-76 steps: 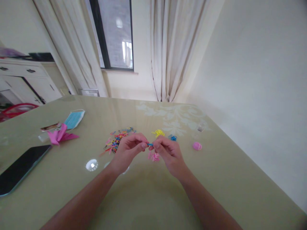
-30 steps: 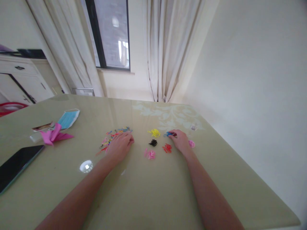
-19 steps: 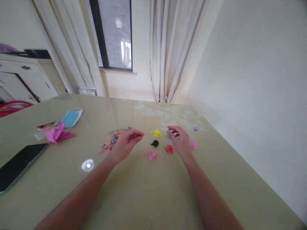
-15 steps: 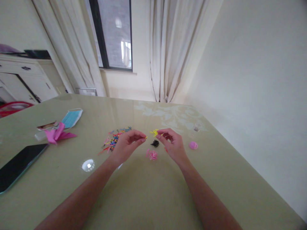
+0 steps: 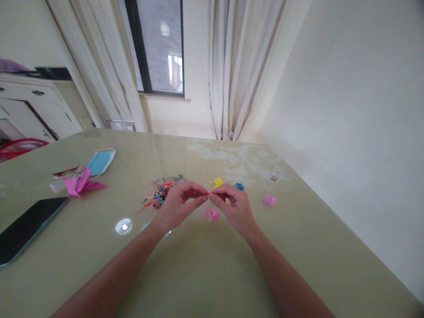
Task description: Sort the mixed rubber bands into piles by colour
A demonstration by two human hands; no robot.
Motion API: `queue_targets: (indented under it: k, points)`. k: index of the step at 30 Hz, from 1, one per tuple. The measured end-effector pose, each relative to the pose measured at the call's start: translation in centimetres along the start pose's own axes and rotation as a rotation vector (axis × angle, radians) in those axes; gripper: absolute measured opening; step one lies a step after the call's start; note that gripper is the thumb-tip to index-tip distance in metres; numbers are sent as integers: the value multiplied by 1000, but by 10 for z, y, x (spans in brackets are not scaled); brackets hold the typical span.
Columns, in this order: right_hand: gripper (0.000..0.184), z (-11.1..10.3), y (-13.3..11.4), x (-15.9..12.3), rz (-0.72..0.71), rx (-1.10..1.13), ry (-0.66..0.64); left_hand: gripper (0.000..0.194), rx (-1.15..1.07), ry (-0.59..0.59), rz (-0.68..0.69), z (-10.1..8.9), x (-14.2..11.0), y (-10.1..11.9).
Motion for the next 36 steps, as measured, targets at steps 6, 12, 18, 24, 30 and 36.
queue_targets:
  k: [6,12,18,24,30,36]
  points:
    - [16,-5,2,0,65,192,18,24,258,43,4,-13,3,-7]
    - [15,-13,14,2,94,384,118,25,1104,156,-130,-46,2,-35]
    - [14,-49,27,5,68,-83,312,34,1340,115,-328,-58,1,-62]
    - [22,-49,52,16,51,-624,161,33,1349,93,-333,-58,6,-68]
    - [22,-23,68,25,20,-902,-20,34,1344,101,-301,-54,4,-67]
    - [24,-18,67,24,51,-1150,-100,35,1336,109,-307,-52,3,-66]
Point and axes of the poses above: each hand's wrist, its own x-axis towards the middle knuckle, its own z-axis out of the palm, y = z × x, the point moved 7 cm from there along x, towards the middle knuckle, and after that the axes turned 4 degrees about -y, right-handed, at the moved point
